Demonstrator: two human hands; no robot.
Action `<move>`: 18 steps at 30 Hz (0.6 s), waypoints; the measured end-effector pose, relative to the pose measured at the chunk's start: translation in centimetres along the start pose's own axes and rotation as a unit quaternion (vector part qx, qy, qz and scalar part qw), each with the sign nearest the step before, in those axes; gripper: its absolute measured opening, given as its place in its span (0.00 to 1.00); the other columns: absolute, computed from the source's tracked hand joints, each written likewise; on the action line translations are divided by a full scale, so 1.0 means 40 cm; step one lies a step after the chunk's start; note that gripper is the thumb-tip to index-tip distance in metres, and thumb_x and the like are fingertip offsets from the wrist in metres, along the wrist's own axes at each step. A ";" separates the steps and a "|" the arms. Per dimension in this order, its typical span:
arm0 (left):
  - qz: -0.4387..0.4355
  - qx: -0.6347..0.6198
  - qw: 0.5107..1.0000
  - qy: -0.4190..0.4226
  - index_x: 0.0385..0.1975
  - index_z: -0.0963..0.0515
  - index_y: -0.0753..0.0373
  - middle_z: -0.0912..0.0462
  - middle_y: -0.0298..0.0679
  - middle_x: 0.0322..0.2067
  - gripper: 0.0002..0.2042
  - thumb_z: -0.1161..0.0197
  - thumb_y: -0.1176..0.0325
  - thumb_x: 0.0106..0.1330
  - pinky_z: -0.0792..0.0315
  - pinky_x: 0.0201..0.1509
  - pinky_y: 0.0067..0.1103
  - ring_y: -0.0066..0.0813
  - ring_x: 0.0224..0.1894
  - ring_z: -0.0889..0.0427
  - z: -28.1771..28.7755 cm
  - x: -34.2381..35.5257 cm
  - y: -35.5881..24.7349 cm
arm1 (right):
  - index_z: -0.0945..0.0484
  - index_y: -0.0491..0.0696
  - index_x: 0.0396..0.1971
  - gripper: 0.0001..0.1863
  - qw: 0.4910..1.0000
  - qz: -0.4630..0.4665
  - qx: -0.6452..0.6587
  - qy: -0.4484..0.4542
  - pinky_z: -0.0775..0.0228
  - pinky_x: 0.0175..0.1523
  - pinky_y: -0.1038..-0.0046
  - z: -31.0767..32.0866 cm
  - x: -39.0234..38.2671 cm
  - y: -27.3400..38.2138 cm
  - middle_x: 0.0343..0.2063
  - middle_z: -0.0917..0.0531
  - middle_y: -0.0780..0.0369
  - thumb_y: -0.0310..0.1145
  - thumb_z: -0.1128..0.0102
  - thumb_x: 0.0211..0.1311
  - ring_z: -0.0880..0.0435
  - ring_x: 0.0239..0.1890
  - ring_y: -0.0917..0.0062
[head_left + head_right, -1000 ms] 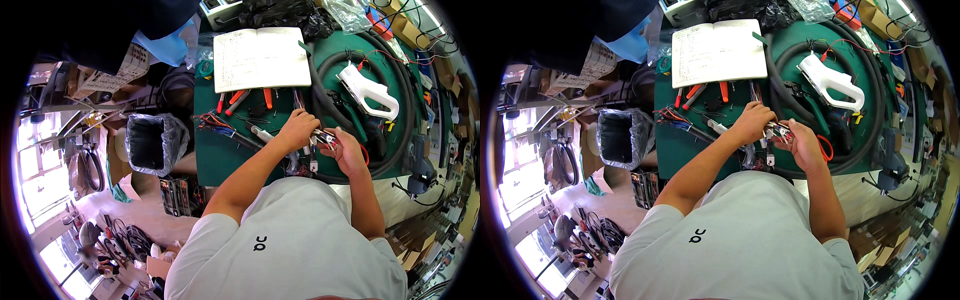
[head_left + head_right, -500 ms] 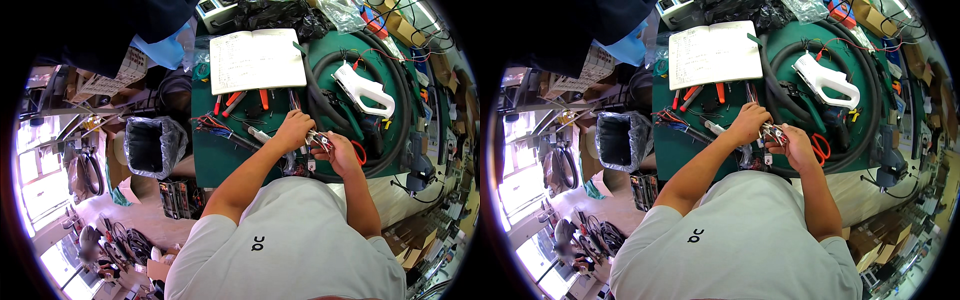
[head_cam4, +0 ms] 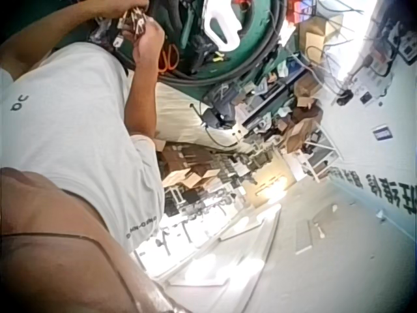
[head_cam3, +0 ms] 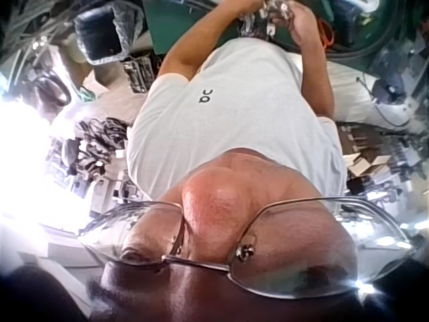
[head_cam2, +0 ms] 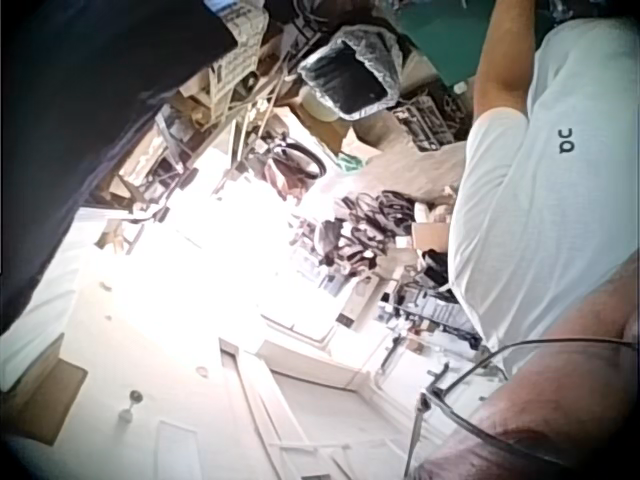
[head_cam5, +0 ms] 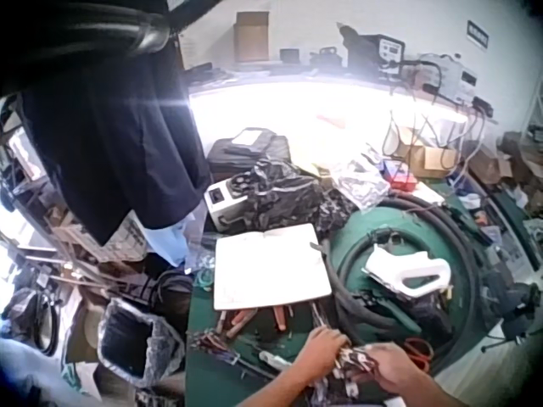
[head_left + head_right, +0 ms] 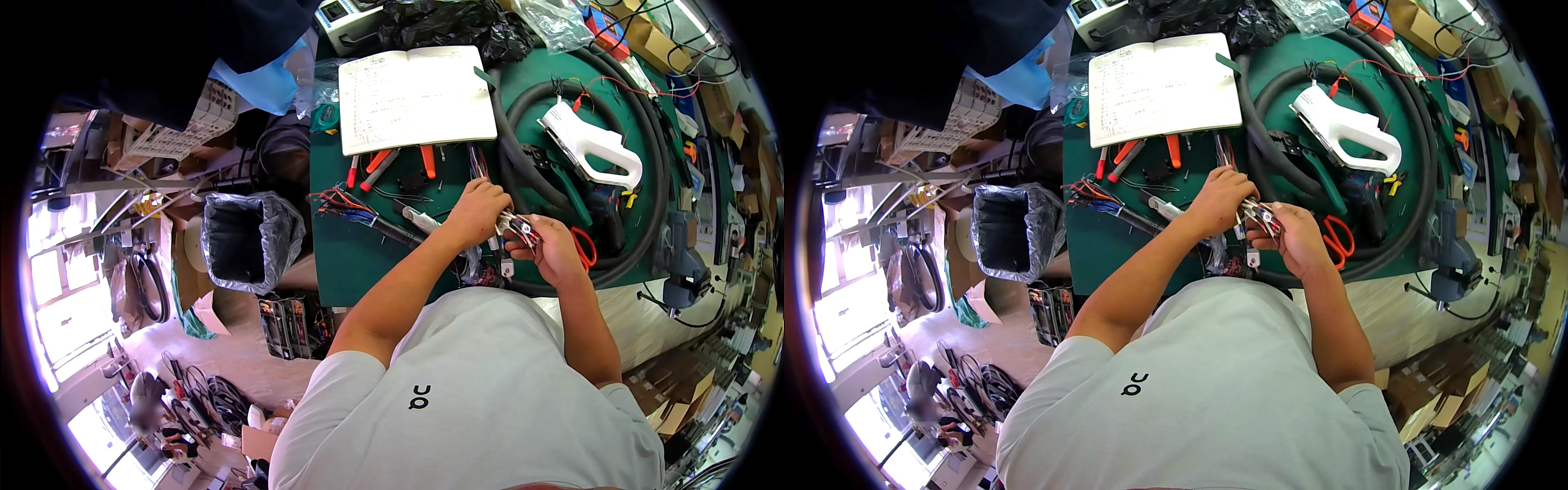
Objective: The person manipulates a bundle of wires with various connectors on a green workbench, then opens a green notebook to reference notes while continuing to handle and organize the wires.
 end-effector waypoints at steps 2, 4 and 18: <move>-0.002 0.004 1.000 -0.004 0.34 0.24 0.56 0.25 0.37 0.33 0.11 0.37 0.74 0.50 0.43 0.66 0.35 0.37 0.47 0.26 0.000 -0.002 0.001 | 0.25 0.36 0.46 0.20 1.000 -0.001 0.001 0.004 0.18 0.33 0.75 0.001 0.000 -0.003 0.33 0.16 0.55 0.36 0.63 0.75 0.14 0.29 0.73; -0.005 0.005 1.000 -0.008 0.34 0.24 0.57 0.25 0.37 0.33 0.11 0.37 0.74 0.50 0.43 0.66 0.35 0.37 0.47 0.26 0.001 -0.004 0.001 | 0.25 0.36 0.47 0.20 1.000 -0.001 0.003 0.008 0.17 0.33 0.75 0.005 0.002 -0.010 0.34 0.15 0.53 0.36 0.63 0.74 0.13 0.29 0.72; 0.143 -0.324 0.930 -0.102 0.42 0.20 0.64 0.15 0.43 0.39 0.11 0.40 0.79 0.60 0.28 0.53 0.23 0.31 0.46 0.17 0.043 0.004 0.058 | 0.30 0.38 0.55 0.20 0.996 0.051 0.068 -0.022 0.20 0.36 0.76 0.052 0.005 0.018 0.34 0.17 0.56 0.38 0.58 0.74 0.15 0.31 0.73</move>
Point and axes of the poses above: each hand's wrist, its own x-axis towards the middle knuckle, its own z-axis out of the back of the hand, y = z × x, the point moved 7 cm from there along x, towards the middle knuckle
